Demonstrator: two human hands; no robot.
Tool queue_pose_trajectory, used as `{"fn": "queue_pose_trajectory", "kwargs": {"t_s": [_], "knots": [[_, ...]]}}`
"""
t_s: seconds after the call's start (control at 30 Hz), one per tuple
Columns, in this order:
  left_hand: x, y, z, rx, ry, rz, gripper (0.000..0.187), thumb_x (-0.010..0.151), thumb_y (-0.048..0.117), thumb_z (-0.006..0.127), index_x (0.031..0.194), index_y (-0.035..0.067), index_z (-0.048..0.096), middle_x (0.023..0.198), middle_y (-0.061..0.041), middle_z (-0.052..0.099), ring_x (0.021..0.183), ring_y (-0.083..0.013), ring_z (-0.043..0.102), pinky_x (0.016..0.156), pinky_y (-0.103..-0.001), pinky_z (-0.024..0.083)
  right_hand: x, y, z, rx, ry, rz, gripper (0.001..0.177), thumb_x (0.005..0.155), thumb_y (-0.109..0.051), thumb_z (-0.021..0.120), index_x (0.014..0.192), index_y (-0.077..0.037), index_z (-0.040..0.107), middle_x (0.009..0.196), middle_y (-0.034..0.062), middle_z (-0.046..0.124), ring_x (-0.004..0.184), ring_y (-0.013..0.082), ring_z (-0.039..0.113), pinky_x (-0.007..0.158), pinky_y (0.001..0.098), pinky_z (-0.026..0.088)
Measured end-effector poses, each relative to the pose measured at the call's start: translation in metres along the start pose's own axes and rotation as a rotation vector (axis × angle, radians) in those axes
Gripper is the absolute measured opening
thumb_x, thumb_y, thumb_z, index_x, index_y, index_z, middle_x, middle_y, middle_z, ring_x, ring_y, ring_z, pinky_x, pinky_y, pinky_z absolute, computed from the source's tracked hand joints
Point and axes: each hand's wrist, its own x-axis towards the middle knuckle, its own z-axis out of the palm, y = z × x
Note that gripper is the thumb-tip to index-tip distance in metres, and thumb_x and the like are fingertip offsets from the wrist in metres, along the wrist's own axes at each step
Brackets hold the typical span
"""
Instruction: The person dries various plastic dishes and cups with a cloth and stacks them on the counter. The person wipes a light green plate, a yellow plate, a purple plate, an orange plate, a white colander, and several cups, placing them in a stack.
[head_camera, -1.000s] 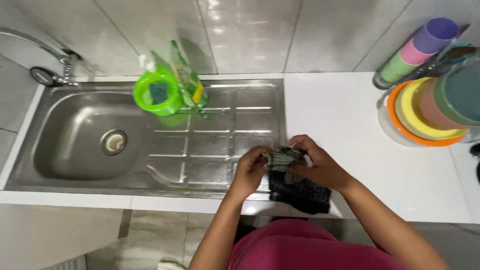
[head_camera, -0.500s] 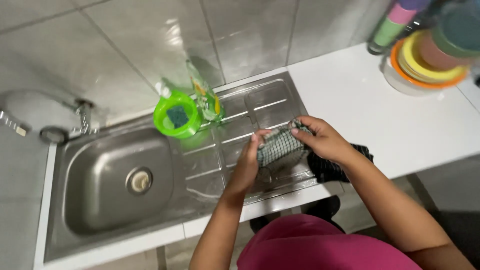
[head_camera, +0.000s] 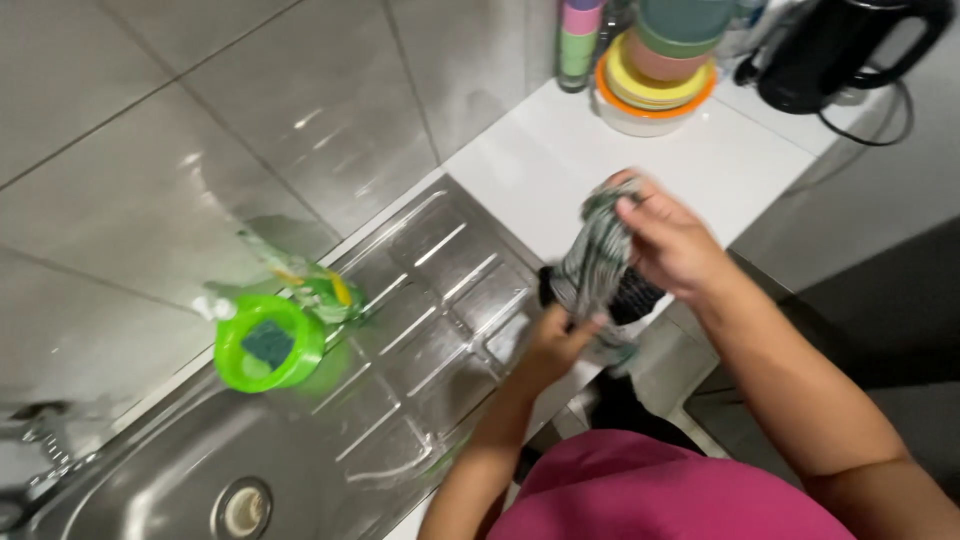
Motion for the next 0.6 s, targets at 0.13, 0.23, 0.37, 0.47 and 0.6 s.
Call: {"fn": "queue_pose_trajectory", "kwargs": {"t_s": [0.13,0.23,0.37,0.47,0.6], "knots": [[-0.005,0.035,-0.021,0.159,0.266,-0.137,0.042,0.096,0.027,0.068,0.131,0.006,0.060,0.097,-0.011,0.073,0.070,-0.0194,0.060,0.064,-0.037,0.050,-0.011,-0.025,-0.034,-0.165,0.173,-0.161,0.020,0.106,-0.017,0.058,0.123,-0.008,0.054,0.106,0.0041,0.065,0.102,0.0158,0.065,0.095,0.0314,0.053],[-0.009,0.062,-0.035,0.246,0.411,0.146,0.038,0.093,0.020,0.065,0.128,0.007,0.060,0.097,-0.010,0.073,0.072,-0.0214,0.063,0.065,-0.038,0.051,-0.009,-0.019,-0.034,-1.286,0.519,-0.198,0.043,0.097,-0.017,0.073,0.134,-0.007,0.054,0.102,0.0085,0.059,0.088,0.0197,0.058,0.079,0.0345,0.053],[-0.017,0.077,-0.044,0.730,0.565,0.523,0.034,0.085,0.015,0.069,0.117,0.003,0.067,0.104,-0.014,0.072,0.097,-0.0306,0.067,0.089,-0.046,0.048,0.004,0.019,0.009,-1.223,-0.078,-0.182,0.072,0.080,-0.010,0.077,0.145,-0.009,0.045,0.110,0.0121,0.059,0.089,0.0218,0.061,0.079,0.0341,0.054],[-0.045,0.085,-0.053,0.773,0.630,0.523,0.038,0.086,0.017,0.071,0.120,0.002,0.066,0.111,-0.015,0.072,0.105,-0.0334,0.067,0.094,-0.048,0.045,0.019,0.049,0.038,-1.074,-0.306,-0.042,0.061,0.086,-0.008,0.073,0.142,-0.011,0.049,0.109,0.0096,0.065,0.089,0.0197,0.065,0.078,0.0320,0.055],[-0.101,0.071,-0.068,0.445,0.811,0.479,0.046,0.095,0.034,0.069,0.127,0.001,0.061,0.118,-0.015,0.070,0.111,-0.0300,0.067,0.097,-0.041,0.050,0.040,0.065,0.072,-1.032,-0.386,-0.045,0.041,0.090,-0.007,0.066,0.131,-0.010,0.061,0.112,0.0092,0.072,0.094,0.0181,0.072,0.079,0.0298,0.059]]}}
